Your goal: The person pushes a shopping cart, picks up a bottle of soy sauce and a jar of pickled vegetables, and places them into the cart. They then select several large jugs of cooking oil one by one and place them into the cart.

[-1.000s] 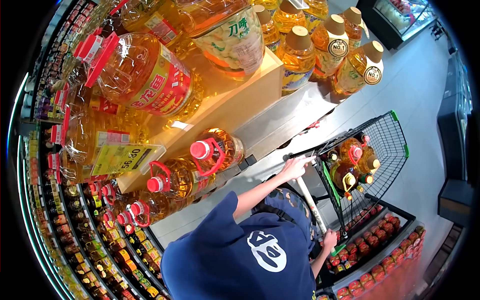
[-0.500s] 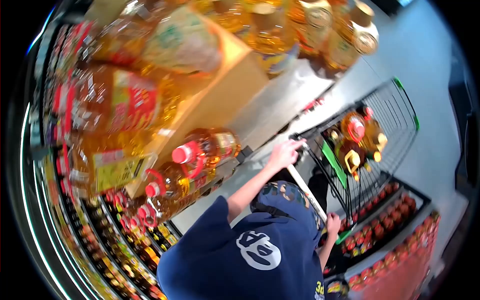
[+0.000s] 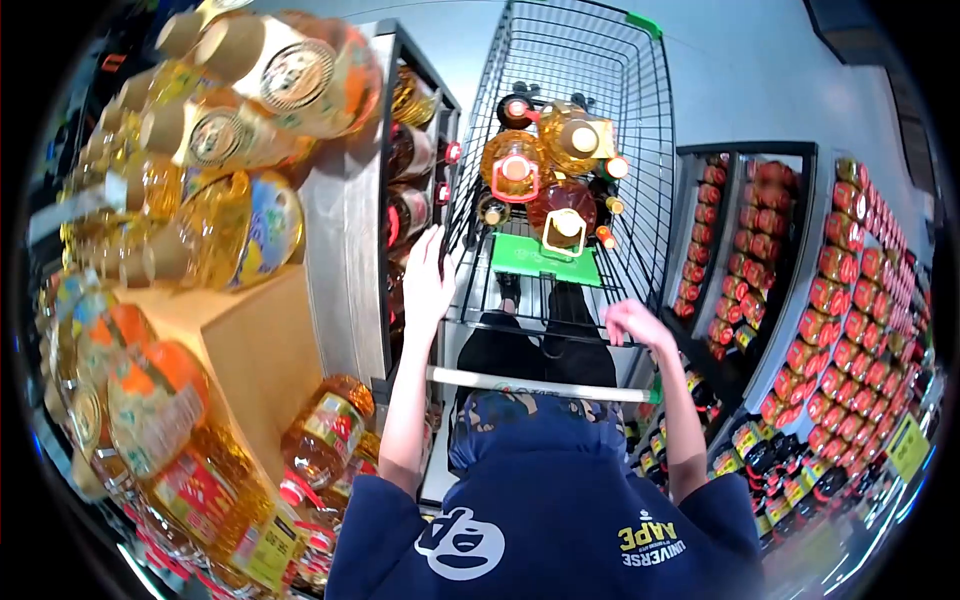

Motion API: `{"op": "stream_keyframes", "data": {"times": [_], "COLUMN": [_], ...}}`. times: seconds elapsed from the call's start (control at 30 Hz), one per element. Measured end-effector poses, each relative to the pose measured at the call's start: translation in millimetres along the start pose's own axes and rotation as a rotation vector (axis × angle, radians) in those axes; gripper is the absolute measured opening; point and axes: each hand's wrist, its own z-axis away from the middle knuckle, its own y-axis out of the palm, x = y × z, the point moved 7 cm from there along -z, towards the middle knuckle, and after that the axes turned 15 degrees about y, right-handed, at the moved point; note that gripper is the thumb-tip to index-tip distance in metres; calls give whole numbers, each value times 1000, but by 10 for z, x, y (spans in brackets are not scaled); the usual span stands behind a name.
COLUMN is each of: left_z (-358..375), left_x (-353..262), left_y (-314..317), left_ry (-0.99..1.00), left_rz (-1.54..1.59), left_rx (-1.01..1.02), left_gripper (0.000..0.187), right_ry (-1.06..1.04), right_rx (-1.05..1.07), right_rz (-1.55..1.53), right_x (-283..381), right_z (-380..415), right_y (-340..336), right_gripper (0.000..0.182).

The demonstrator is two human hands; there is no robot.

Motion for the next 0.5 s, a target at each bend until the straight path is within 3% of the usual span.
{"op": "stream_keyframes", "data": {"times": [0.2, 0.33, 0.47, 0.5], "left_z": [-1333, -1926, -2163, -2168], "left_x": [-275, -457, -524, -530], "left_y": [720, 1382, 2088, 2229], "left_ry": [249, 346, 317, 321], "left_rz": [90, 112, 85, 57], "left_rx": [20, 125, 232, 178], "left_gripper": [39, 38, 50, 55], "right_ry": [-319, -336, -316, -306], "right_rx": [-242, -539, -679, -667], "right_rz": [-164, -204, -4, 19], "right_x": [846, 1177, 1693, 1831], "right_z": [-449, -870, -1273, -1358], "right_y": [-1183, -2120, -2606, -2645], "right_gripper": [28, 26, 29, 28]}}
